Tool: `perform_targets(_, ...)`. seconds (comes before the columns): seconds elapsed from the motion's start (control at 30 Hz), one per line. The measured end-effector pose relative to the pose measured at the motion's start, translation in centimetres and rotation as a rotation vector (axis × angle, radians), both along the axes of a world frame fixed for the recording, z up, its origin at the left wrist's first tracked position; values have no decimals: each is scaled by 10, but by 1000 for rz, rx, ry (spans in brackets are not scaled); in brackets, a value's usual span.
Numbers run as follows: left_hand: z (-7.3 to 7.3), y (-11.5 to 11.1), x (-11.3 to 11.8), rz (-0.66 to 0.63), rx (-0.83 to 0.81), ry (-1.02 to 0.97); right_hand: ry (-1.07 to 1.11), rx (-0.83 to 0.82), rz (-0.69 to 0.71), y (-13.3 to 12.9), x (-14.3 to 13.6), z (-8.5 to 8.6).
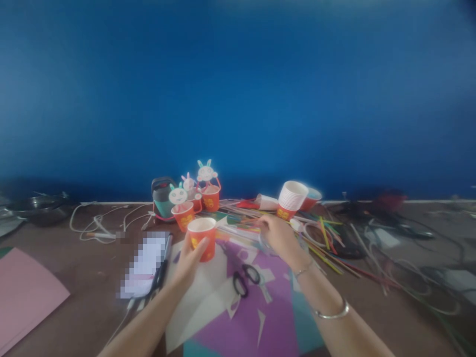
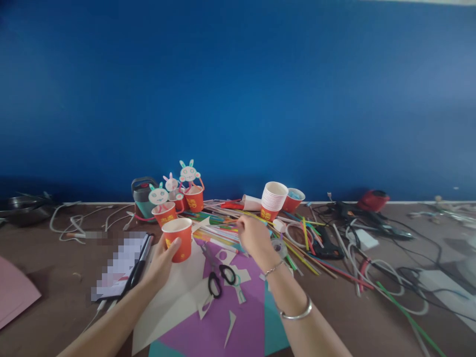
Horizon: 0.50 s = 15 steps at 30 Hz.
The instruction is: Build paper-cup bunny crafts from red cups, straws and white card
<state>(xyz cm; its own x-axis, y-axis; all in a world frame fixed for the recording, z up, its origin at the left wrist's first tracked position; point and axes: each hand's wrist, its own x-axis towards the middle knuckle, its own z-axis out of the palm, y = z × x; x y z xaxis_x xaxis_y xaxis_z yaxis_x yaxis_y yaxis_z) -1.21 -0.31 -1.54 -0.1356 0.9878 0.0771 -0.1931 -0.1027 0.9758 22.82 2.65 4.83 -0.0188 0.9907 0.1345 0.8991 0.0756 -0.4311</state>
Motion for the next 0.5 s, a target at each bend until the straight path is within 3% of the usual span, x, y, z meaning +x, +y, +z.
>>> perform_targets(0.07, -2, 1, 1, 15, -17, -51, -3, -25, -47, 5, 13, 5)
perform_targets(0.13, -3, 1, 3, 37, -18, -70, -5, -38, 20, 6, 13, 2)
perform_targets(0.23, -4, 0, 4, 64, 8, -45, -48, -37, 169, 3, -6, -11)
perform_targets(0.33, -4, 0, 2, 90, 26, -40, -89, -43, 190, 1, -19, -18)
perform_targets(0.5, -3, -1, 0, 150, 24, -95, -166, -77, 37, -2, 17, 12)
